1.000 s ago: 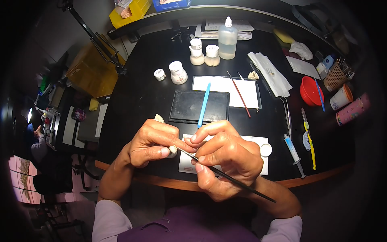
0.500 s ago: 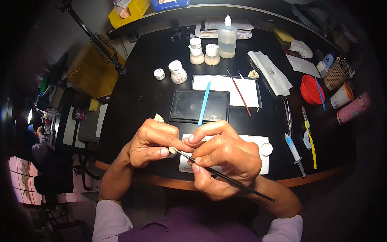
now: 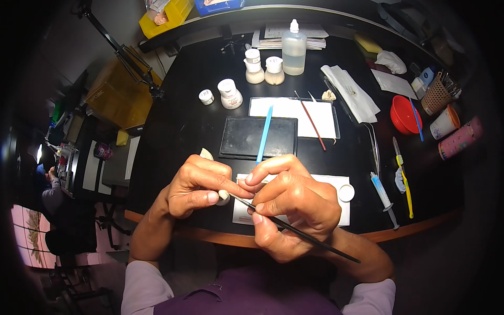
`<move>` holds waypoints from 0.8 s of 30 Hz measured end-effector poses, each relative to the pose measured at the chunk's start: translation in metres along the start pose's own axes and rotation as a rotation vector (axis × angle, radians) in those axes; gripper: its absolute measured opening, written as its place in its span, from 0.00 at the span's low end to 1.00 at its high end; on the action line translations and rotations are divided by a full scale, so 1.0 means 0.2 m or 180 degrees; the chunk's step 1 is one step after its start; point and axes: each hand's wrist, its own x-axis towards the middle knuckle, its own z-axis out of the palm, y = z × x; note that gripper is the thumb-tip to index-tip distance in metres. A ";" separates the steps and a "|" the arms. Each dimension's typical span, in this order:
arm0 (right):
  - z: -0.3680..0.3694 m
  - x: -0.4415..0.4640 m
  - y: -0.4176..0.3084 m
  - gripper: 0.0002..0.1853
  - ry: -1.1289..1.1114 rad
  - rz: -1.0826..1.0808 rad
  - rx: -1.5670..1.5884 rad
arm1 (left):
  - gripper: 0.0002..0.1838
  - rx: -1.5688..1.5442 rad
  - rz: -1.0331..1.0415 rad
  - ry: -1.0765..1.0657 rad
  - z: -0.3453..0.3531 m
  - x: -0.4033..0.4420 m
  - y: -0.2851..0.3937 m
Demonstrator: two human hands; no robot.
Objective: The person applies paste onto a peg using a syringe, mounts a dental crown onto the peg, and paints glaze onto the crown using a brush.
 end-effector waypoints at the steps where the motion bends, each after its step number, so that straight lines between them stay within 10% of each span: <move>1: 0.00 0.00 0.00 0.09 0.0008 0.0002 -0.0019 | 0.26 -0.0010 0.0003 -0.0055 -0.01 0.00 0.00; 24: 0.01 0.00 0.00 0.09 -0.0024 0.0045 -0.0074 | 0.29 0.0067 -0.0090 -0.0050 -0.01 0.00 0.02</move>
